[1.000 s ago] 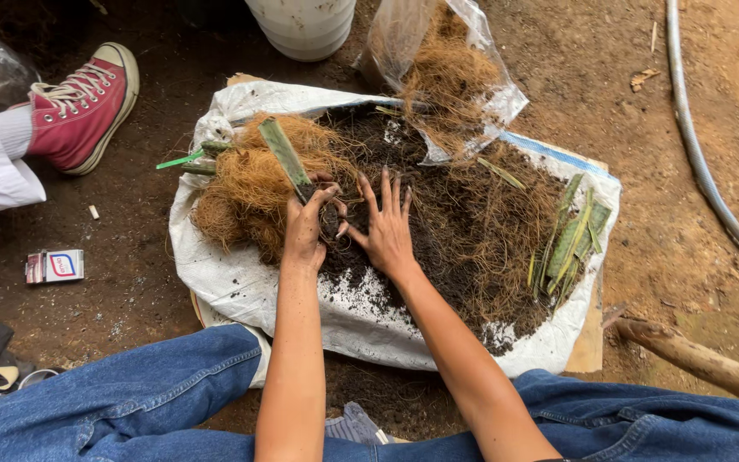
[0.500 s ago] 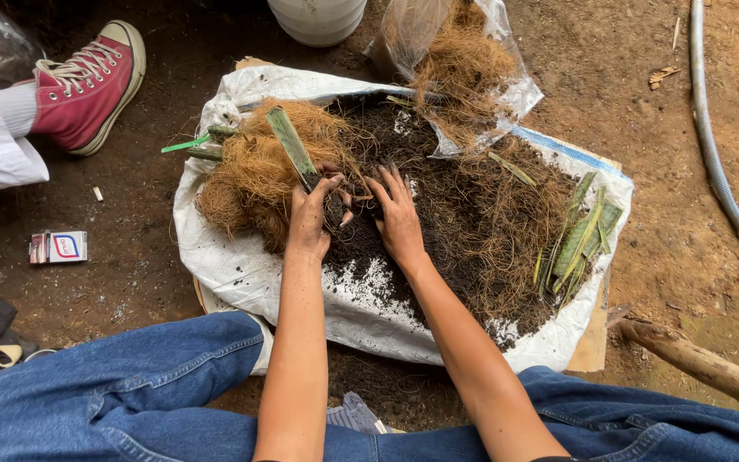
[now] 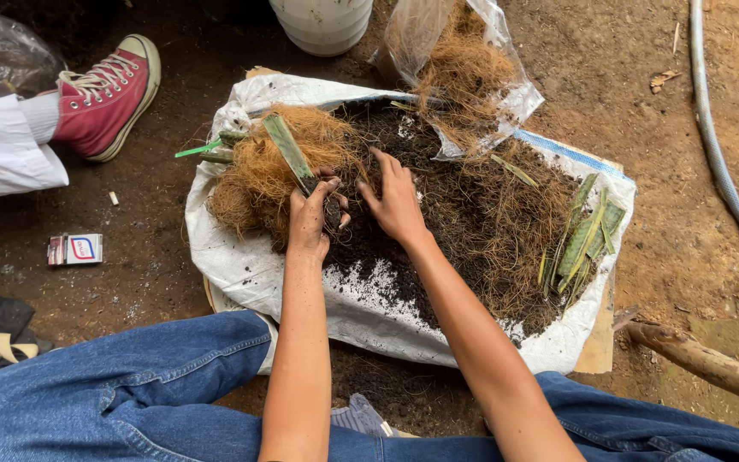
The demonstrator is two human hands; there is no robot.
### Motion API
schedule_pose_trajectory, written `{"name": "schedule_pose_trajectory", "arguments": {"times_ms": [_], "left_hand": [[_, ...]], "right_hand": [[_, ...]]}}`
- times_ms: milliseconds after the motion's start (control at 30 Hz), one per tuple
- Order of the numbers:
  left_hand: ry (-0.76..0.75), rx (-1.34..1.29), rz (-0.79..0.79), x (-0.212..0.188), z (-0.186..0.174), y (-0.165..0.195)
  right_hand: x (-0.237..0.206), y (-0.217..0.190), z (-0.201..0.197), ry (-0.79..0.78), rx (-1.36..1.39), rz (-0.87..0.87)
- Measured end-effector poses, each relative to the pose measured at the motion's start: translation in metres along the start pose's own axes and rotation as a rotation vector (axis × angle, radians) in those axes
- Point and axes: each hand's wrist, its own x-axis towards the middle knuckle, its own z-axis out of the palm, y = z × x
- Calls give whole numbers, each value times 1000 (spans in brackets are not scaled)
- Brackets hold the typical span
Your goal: The person sits on the ground and pots snake plant cuttings. They wrap the base of each cutting with fibrous coco coir and soil, press soil around the rooted base by hand, and place the prepared cutting with others on the sack of soil.
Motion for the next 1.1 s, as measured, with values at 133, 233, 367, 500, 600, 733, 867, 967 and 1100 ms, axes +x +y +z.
{"name": "schedule_pose_trajectory", "arguments": {"times_ms": [133, 233, 367, 500, 600, 733, 867, 967, 1100], "left_hand": [[20, 38, -25, 1, -3, -1], [29, 43, -29, 2, -4, -4], [17, 44, -24, 2, -3, -6], [26, 63, -34, 3, -2, -7], [49, 61, -46, 3, -3, -8], [17, 33, -33, 4, -6, -9], [24, 28, -33, 4, -6, -10], [17, 8, -21, 3, -5, -9], [11, 30, 21, 1, 0, -3]], "right_hand": [[20, -5, 3, -133, -41, -36], [31, -4, -1, -237, 51, 230], [58, -1, -21, -185, 275, 306], [81, -4, -40, -243, 920, 370], [88, -6, -42, -339, 840, 227], [77, 1, -37, -245, -172, -217], [44, 23, -37, 51, -461, -205], [20, 36, -40, 135, -575, -185], [-7, 33, -36, -203, -429, 74]]}}
